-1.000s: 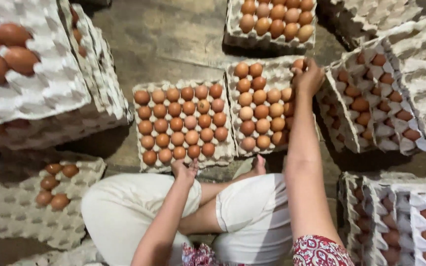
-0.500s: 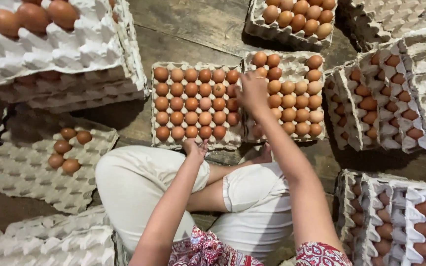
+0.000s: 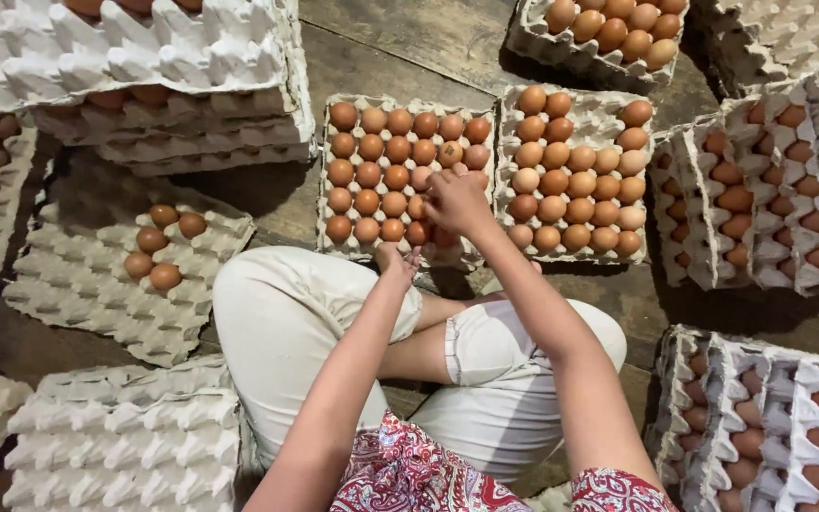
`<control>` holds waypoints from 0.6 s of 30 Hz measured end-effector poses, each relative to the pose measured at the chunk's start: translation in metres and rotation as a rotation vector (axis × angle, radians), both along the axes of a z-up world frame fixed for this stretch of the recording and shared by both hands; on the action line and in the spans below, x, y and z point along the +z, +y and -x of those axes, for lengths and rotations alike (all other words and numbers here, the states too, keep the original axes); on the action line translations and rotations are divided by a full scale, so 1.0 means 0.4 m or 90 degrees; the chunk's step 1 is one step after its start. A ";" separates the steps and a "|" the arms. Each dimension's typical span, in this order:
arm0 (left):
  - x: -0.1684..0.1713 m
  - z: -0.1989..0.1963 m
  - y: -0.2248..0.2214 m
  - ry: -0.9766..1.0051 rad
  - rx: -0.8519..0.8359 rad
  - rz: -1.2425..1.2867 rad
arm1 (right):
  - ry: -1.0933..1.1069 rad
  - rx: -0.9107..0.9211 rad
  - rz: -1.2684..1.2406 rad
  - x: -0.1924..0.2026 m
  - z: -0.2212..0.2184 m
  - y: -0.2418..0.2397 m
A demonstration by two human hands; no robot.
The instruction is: Sorting and transferring chicken eggs from bulk stacks into individual cardboard tray slots.
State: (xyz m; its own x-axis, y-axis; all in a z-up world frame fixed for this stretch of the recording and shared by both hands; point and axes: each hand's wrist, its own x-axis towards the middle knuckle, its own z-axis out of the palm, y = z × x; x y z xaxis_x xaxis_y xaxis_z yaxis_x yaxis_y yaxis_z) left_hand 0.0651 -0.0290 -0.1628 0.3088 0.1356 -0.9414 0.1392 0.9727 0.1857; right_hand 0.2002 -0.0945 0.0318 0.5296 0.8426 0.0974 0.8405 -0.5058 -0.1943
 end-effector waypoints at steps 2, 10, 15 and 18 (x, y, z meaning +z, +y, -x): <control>0.028 -0.002 -0.001 0.004 -0.004 0.001 | 0.053 0.026 0.033 0.033 0.031 0.001; 0.113 -0.002 0.015 0.006 -0.008 0.008 | 0.188 -0.007 -0.064 0.046 0.041 0.020; 0.195 -0.004 0.012 0.011 0.016 -0.013 | 0.922 -0.105 -0.482 0.136 0.038 -0.060; 0.196 -0.007 0.005 0.012 0.037 -0.040 | 1.145 -0.057 -0.679 0.186 0.068 -0.097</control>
State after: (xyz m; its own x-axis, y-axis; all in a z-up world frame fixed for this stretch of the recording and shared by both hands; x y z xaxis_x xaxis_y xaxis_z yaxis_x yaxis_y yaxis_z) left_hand 0.0679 -0.0268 -0.0843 0.2817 0.2110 -0.9360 0.0874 0.9658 0.2440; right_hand 0.1729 -0.1332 0.1063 0.5962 0.7915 -0.1341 -0.5807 0.3098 -0.7529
